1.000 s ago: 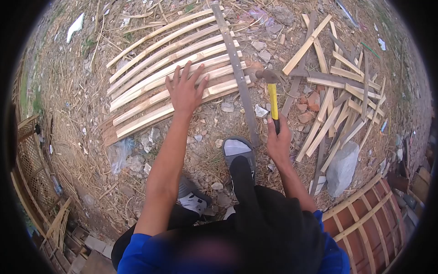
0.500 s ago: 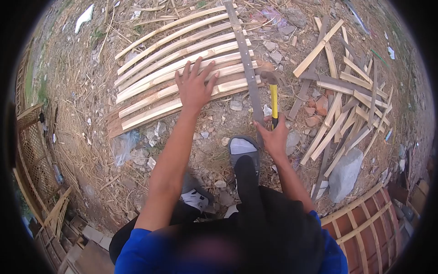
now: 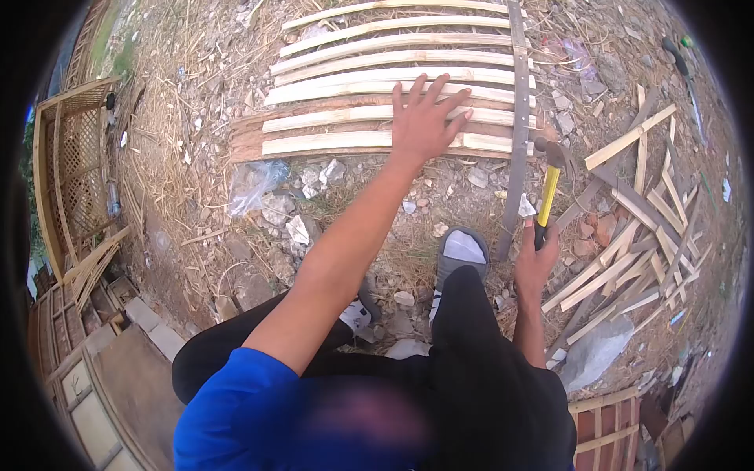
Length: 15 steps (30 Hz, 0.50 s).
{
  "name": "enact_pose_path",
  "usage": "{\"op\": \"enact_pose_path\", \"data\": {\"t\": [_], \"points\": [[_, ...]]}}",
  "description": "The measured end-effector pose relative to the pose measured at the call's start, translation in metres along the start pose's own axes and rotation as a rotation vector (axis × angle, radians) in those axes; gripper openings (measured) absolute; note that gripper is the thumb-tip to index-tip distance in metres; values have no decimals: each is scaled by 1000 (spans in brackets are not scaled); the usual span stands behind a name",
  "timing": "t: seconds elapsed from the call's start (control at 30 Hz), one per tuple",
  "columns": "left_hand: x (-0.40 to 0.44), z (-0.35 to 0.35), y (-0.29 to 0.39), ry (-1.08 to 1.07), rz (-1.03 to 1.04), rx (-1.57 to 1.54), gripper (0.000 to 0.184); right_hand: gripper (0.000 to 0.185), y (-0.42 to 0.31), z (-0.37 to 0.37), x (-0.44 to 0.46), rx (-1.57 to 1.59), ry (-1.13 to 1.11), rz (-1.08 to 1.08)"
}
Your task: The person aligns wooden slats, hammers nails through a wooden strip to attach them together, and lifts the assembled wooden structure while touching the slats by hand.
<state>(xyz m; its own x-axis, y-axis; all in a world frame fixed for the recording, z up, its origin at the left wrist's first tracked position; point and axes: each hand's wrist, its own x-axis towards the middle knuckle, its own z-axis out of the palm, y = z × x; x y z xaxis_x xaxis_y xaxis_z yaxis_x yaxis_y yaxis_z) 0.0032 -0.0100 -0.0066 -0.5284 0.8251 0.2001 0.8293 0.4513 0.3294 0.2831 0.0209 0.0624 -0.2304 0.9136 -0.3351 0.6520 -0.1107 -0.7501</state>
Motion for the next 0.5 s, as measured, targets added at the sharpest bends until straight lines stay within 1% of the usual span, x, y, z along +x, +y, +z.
{"op": "enact_pose_path", "data": {"t": [0.1, 0.2, 0.23, 0.3, 0.4, 0.5], "points": [[1, -3, 1, -28, -2, -3, 42, 27, -7, -1, -1, -32, 3, -41], [1, -4, 0, -83, 2, 31, 44, 27, -4, -2, 1, 16, 20, -72], [2, -3, 1, -91, 4, 39, 44, 27, -12, -7, -2, -5, -14, -45], [2, -2, 1, -79, 24, 74, 45, 28, -12, -10, -3, -37, -10, -108], [3, -1, 1, -79, 39, 117, 46, 28, -20, -13, -7, -111, 31, -237], [2, -2, 1, -86, 46, 130, 46, 28, -21, -16, -3, -321, -48, -179]]}}
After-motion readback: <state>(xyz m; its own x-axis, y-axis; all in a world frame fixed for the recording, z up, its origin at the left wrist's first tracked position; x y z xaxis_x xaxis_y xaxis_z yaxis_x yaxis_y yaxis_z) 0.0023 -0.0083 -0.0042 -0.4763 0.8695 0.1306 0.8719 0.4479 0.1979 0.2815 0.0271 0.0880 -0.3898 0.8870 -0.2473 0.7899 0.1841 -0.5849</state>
